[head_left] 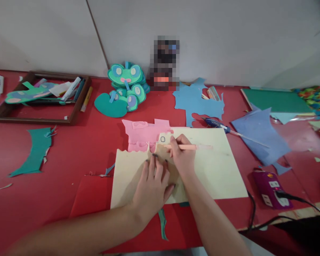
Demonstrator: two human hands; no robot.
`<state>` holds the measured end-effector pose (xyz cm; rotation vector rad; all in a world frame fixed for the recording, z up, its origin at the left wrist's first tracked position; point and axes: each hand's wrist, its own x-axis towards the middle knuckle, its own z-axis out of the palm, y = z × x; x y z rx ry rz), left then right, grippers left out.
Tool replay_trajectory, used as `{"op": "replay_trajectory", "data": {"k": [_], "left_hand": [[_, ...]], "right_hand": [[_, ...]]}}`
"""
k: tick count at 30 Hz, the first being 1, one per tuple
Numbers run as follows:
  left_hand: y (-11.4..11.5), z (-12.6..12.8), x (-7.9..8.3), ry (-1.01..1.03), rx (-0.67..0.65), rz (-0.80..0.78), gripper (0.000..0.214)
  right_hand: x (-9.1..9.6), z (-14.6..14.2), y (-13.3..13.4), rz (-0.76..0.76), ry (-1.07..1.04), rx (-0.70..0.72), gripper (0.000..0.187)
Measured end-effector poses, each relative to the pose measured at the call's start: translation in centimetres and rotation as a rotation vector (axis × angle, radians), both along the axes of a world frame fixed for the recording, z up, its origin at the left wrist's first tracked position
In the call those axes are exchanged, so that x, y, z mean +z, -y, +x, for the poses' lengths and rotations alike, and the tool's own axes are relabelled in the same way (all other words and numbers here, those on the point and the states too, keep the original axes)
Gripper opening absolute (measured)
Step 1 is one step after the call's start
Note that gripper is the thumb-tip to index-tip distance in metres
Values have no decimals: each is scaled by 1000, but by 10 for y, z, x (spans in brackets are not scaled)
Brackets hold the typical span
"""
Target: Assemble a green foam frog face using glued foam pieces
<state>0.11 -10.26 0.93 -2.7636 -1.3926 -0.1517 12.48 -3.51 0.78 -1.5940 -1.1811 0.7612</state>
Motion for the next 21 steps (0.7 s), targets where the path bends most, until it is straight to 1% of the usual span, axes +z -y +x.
{"op": "replay_trajectory", "data": {"k": [3, 6, 9, 15, 21], "left_hand": [[0, 0, 1, 1, 4, -2, 46], [0, 0, 1, 0, 0, 3, 46], [0, 0, 1, 2, -3, 5, 46], [-1, 0, 0, 9, -4, -3, 47], [0, 0, -1, 7, -1, 1, 47]], "right_hand": [[2, 1, 2, 9, -14, 48, 32], [2, 1, 2, 2, 88, 79, 35], [1, 1, 1, -4, 159, 84, 36], [0, 0, -1, 10, 168, 127, 34], [-1, -1, -1, -12, 223, 120, 36]]}}
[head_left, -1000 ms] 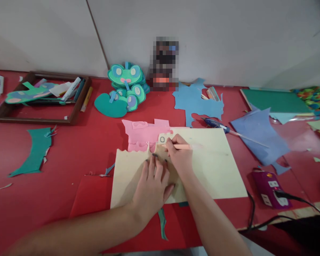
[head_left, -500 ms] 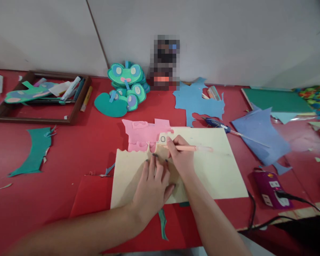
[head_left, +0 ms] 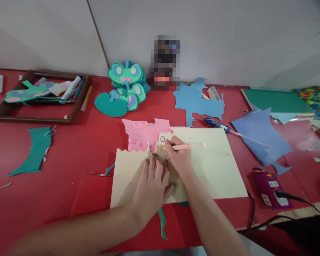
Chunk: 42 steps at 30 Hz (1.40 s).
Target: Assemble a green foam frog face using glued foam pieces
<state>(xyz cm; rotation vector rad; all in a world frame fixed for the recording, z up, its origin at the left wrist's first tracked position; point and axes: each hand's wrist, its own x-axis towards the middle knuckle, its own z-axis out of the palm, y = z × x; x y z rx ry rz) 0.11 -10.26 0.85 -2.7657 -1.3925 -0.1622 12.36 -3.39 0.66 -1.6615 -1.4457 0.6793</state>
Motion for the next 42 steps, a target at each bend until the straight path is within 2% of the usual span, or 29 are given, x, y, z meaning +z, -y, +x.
{"op": "replay_trajectory", "data": {"k": [5, 12, 23, 31, 37, 42], "left_hand": [[0, 0, 0, -2, -4, 0, 46], [1, 0, 0, -5, -7, -2, 45], [-1, 1, 1, -24, -5, 16, 45], [1, 0, 1, -17, -7, 20, 45], [0, 0, 0, -9, -3, 32, 45], [0, 0, -1, -16, -4, 19, 45]], "right_hand": [[-1, 0, 0, 1, -16, -20, 34], [-4, 1, 0, 16, 19, 50, 35], [1, -2, 2, -75, -151, 71, 35], [-2, -2, 2, -74, -52, 84, 34], [-2, 0, 1, -82, -104, 84, 34], [-2, 0, 1, -61, -65, 83, 33]]}}
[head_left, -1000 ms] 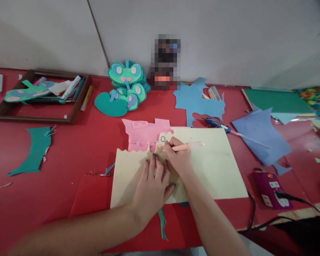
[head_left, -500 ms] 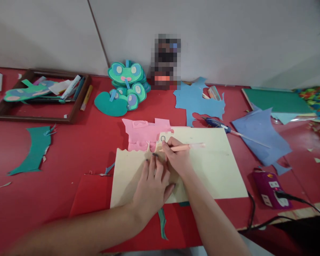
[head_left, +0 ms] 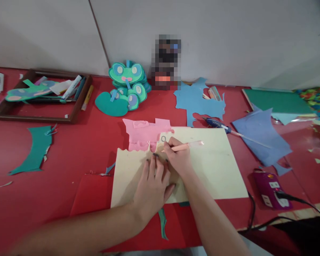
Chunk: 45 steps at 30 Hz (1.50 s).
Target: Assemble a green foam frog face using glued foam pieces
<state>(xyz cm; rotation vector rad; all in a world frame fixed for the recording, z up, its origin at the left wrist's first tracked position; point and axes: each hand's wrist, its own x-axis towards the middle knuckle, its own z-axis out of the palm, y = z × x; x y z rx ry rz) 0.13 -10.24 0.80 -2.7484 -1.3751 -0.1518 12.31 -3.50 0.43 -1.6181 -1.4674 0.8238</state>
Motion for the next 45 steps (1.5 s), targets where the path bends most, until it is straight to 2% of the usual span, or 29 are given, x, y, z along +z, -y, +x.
{"op": "replay_trajectory", "data": {"k": [6, 11, 15, 19, 24, 29, 34, 40, 45], "left_hand": [[1, 0, 0, 1, -2, -14, 46], [1, 0, -1, 22, 4, -3, 46], [1, 0, -1, 21, 2, -3, 48], [1, 0, -1, 16, 1, -6, 48], [2, 0, 0, 9, 8, 5, 48], [1, 0, 0, 1, 7, 4, 48], [0, 0, 0, 3, 12, 2, 46], [0, 1, 1, -7, 9, -15, 46], [1, 0, 1, 12, 10, -18, 47]], "right_hand": [[-1, 1, 0, 6, 0, 2, 33], [-1, 2, 0, 74, -12, -20, 32], [-1, 2, -1, 52, -9, 1, 33], [-2, 3, -2, 105, -3, -34, 33], [-2, 4, -2, 53, -29, -84, 35], [-2, 3, -2, 79, 9, -12, 33], [-3, 3, -1, 11, -25, -4, 32], [-3, 4, -2, 87, 28, -32, 33], [-2, 5, -2, 74, 5, -61, 33]]}}
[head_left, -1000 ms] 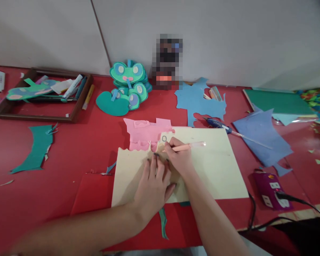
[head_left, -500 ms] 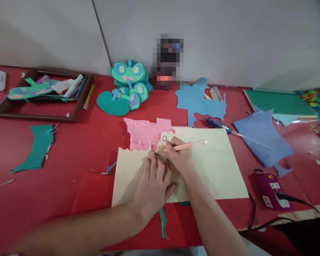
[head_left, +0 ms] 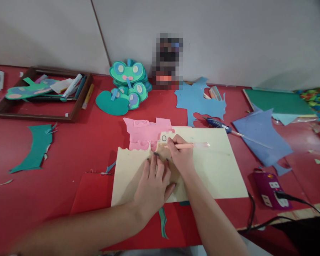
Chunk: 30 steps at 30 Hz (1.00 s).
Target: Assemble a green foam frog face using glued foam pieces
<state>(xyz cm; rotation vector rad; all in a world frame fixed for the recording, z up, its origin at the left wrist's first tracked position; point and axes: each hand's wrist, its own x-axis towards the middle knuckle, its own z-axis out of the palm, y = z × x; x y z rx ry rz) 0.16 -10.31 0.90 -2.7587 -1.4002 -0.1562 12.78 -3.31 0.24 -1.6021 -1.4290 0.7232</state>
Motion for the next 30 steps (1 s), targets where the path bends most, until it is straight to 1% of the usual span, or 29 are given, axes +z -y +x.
{"op": "replay_trajectory", "data": {"k": [5, 10, 13, 15, 21, 30], "left_hand": [[-1, 0, 1, 4, -2, -6, 45], [0, 0, 0, 1, -4, 4, 46], [0, -1, 0, 3, -9, 4, 46], [0, -1, 0, 4, -6, 0, 46], [0, 0, 0, 9, -4, -9, 46], [0, -1, 0, 13, -4, 9, 46]], "right_hand": [[0, -1, 1, 12, 35, 37, 33], [1, -3, 2, -66, -23, 66, 32], [1, -3, 2, -81, -34, 68, 33], [1, -3, 1, -72, -19, 60, 33], [-1, -1, 0, 34, 45, 24, 32], [3, -1, 0, -9, -12, -7, 33]]}}
